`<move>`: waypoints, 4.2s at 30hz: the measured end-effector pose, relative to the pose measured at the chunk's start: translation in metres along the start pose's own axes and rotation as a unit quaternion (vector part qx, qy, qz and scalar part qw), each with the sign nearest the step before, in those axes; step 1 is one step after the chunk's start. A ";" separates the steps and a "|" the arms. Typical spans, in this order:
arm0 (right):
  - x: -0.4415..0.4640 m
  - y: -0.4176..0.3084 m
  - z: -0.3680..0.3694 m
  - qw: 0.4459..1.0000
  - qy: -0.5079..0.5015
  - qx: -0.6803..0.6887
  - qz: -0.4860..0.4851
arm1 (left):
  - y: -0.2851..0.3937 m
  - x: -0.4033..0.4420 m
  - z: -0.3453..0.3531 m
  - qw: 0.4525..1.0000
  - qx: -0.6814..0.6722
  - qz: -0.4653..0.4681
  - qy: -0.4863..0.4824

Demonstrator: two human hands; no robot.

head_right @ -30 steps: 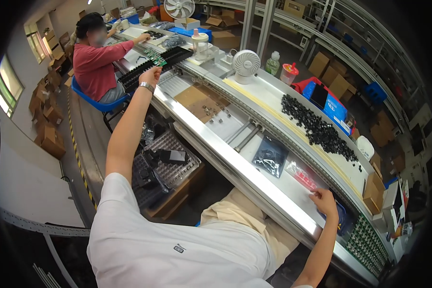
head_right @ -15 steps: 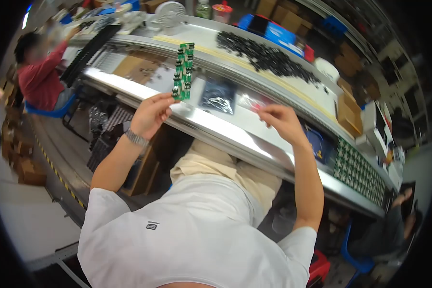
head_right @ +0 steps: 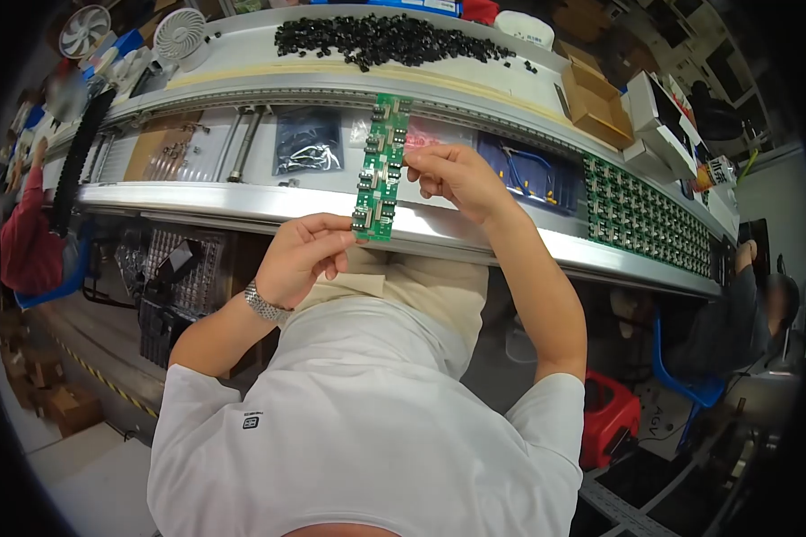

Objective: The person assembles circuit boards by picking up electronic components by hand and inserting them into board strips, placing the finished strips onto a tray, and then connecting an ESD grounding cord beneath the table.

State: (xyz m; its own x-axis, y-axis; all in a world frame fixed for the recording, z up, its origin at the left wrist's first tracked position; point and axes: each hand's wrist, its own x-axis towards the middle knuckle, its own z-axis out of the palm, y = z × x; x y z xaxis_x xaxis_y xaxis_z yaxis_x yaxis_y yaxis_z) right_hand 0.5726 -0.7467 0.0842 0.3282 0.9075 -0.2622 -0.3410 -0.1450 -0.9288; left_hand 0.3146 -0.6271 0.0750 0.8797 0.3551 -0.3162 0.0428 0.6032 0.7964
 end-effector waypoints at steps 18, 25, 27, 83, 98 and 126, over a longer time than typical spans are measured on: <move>0.032 0.001 -0.017 0.998 -0.005 0.020 0.056 | 0.003 0.022 -0.007 0.998 0.052 -0.032 -0.020; 0.053 -0.011 -0.030 0.996 0.017 -0.046 0.070 | 0.051 0.032 -0.031 0.986 0.148 -0.042 -0.065; 0.059 -0.010 -0.034 0.996 0.020 -0.053 0.072 | 0.073 0.044 -0.035 0.976 0.211 0.020 -0.043; 0.065 0.006 -0.060 0.984 0.021 -0.159 0.077 | 0.092 0.273 -0.071 0.511 0.715 0.459 0.131; 0.133 -0.082 -0.255 0.615 0.411 -0.665 -0.099 | 0.092 0.267 -0.063 0.578 0.672 0.449 0.109; 0.084 -0.064 -0.142 0.791 0.308 -0.503 -0.163 | 0.110 0.222 -0.034 0.978 0.092 0.176 -0.066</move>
State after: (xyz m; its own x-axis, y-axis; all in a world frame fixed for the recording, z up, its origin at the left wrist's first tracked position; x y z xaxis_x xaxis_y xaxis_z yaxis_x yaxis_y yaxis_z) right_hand 0.7473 -0.7173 0.0844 0.7267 0.6421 0.2441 0.6219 -0.4642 -0.6306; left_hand 0.4985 -0.4576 0.0754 0.9085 0.4145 0.0541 -0.1999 0.3171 0.9271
